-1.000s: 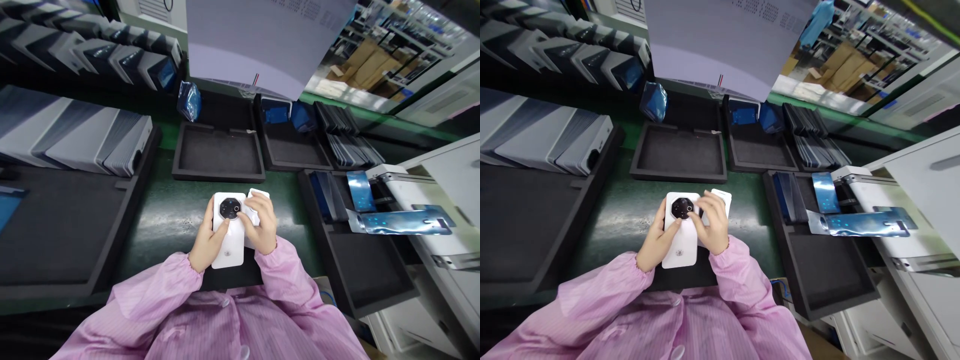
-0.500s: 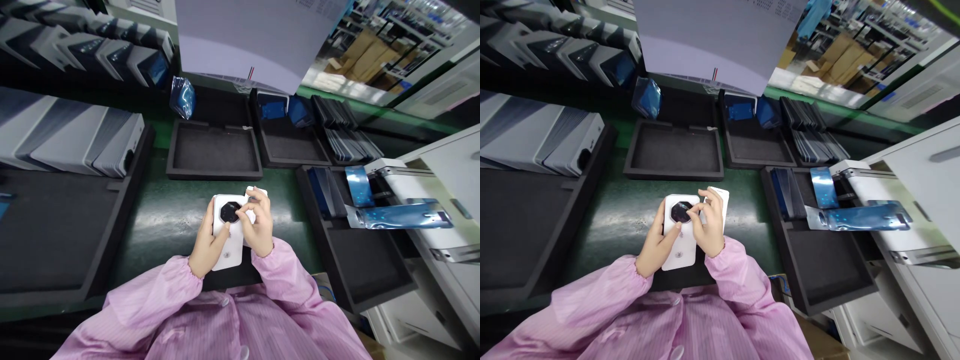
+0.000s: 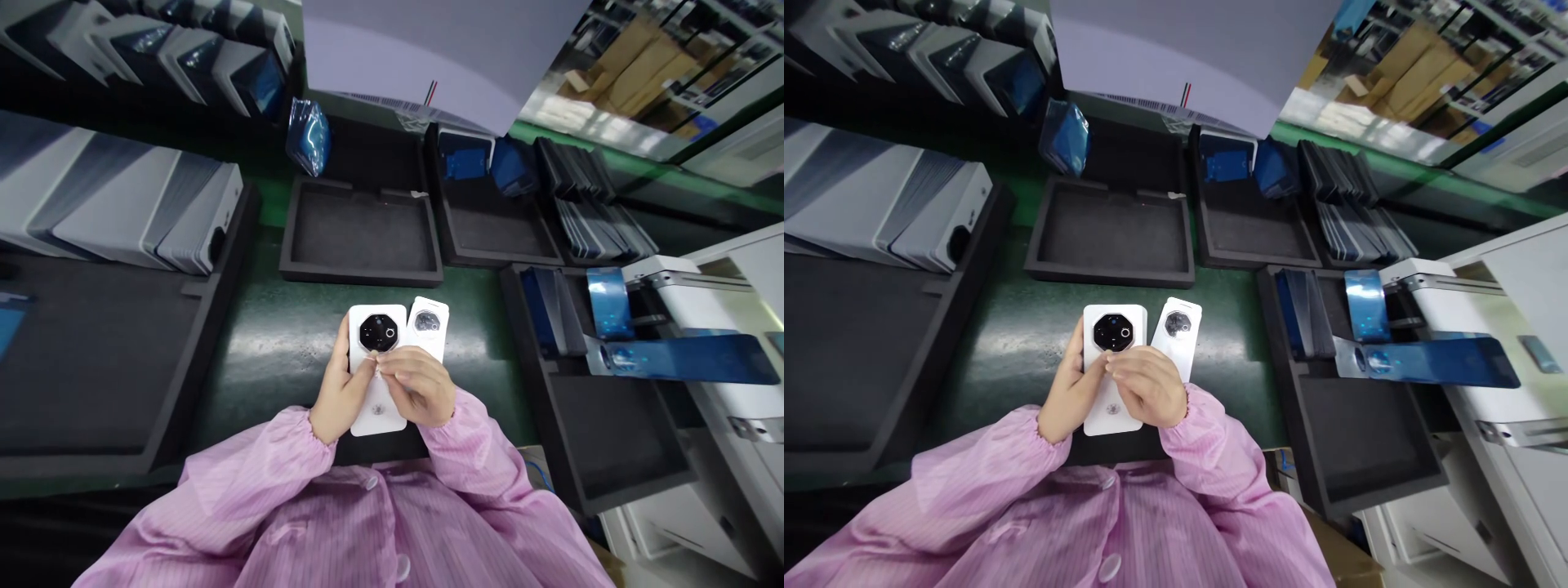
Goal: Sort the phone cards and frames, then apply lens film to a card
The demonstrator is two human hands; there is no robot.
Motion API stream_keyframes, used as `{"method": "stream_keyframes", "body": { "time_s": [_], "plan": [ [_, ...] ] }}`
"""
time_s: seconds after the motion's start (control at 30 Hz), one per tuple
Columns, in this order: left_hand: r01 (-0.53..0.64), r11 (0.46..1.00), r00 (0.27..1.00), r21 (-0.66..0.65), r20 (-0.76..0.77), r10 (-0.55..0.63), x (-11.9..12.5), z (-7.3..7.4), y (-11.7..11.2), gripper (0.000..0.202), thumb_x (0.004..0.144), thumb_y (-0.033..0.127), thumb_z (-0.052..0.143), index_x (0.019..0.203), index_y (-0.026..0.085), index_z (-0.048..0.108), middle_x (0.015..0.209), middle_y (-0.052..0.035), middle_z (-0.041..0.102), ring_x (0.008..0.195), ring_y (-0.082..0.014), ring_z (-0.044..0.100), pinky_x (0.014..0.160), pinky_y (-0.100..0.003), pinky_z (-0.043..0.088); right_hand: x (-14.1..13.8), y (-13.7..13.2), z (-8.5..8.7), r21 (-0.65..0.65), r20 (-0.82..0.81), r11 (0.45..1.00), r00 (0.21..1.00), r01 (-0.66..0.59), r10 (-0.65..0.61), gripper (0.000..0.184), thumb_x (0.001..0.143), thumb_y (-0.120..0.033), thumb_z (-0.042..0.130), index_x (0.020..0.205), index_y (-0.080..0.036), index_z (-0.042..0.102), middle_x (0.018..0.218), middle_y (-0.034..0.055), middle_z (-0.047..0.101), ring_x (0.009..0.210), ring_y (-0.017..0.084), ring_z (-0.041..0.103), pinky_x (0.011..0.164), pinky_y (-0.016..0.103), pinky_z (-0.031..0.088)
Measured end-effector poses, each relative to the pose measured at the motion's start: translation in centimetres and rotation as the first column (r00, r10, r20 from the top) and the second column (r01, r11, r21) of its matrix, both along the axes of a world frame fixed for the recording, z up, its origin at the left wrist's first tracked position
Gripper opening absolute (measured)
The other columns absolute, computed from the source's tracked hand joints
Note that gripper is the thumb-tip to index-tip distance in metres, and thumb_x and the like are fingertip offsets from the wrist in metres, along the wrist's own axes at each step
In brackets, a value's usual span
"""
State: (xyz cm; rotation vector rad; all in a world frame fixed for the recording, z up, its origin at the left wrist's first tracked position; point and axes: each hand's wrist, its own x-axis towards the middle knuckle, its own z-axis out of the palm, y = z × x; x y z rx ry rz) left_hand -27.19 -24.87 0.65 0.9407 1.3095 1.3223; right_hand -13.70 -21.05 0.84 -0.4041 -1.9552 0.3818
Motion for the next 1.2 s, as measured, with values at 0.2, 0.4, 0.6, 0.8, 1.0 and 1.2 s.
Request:
{"method": "stream_keyframes", "body": {
  "time_s": [0.2,0.4,0.6,0.8,1.0,1.2],
  "plan": [
    [0.011,1.000,1.000,-0.001,0.010,-0.011,-0.05,0.15,0.03,0.070,0.088,0.038,0.057,0.148,0.018,0.028,0.145,-0.0138,0.046,0.132,-0.0269,0.046,0.113,-0.039,0.033,0.07,0.08,0.20,0.003,0.012,1.000,1.000,-0.011,0.011,0.061,0.079,0.003,0.056,0.134,-0.021,0.045,0.094,0.0066,0.073,0.092,0.018,0.071,0.076,0.036,0.063],
    [0.006,1.000,0.999,0.024,-0.041,-0.005,-0.12,-0.18,-0.09,0.067,0.089,0.037,0.055,0.148,0.019,0.029,0.146,-0.0119,0.046,0.139,-0.0254,0.038,0.115,-0.038,0.030,0.10,-0.01,0.34,0.014,0.019,1.000,1.000,-0.017,0.017,0.057,0.078,0.003,0.057,0.131,-0.017,0.049,0.093,0.0091,0.073,0.092,0.020,0.071,0.076,0.037,0.063],
    [0.026,1.000,0.999,0.013,-0.037,-0.026,-0.16,-0.12,-0.19,0.065,0.090,0.034,0.053,0.149,0.020,0.027,0.147,-0.0097,0.046,0.140,-0.0242,0.036,0.116,-0.038,0.030,0.11,-0.05,0.40,0.016,0.033,1.000,0.999,-0.001,0.000,0.054,0.080,0.002,0.056,0.130,-0.018,0.049,0.092,0.0081,0.073,0.092,0.019,0.071,0.076,0.036,0.063],
    [0.028,1.000,0.999,0.002,-0.021,-0.027,-0.12,-0.09,-0.13,0.067,0.090,0.030,0.052,0.150,0.019,0.024,0.149,-0.0099,0.044,0.140,-0.0239,0.038,0.115,-0.038,0.031,0.11,0.04,0.33,0.046,0.024,0.999,1.000,-0.007,0.006,0.048,0.080,0.000,0.059,0.125,-0.016,0.051,0.092,0.0079,0.074,0.091,0.018,0.072,0.079,0.035,0.062],
    [0.026,1.000,1.000,0.007,-0.009,-0.026,-0.12,-0.20,-0.15,0.065,0.089,0.029,0.052,0.149,0.022,0.026,0.148,-0.0078,0.046,0.140,-0.0234,0.037,0.116,-0.037,0.031,0.12,0.12,0.64,0.069,0.046,0.998,0.999,-0.001,-0.002,0.043,0.078,-0.001,0.060,0.118,-0.016,0.055,0.089,0.0084,0.074,0.087,0.018,0.073,0.079,0.034,0.062],
    [0.037,0.999,0.999,0.018,-0.011,-0.036,-0.19,-0.26,-0.22,0.067,0.090,0.031,0.052,0.150,0.022,0.024,0.149,-0.0090,0.044,0.140,-0.0243,0.037,0.116,-0.038,0.031,0.17,0.04,0.58,0.068,0.058,0.998,0.998,0.018,-0.022,0.034,0.079,-0.003,0.060,0.110,-0.017,0.058,0.087,0.0079,0.075,0.087,0.018,0.073,0.078,0.035,0.062]
  ]
}}
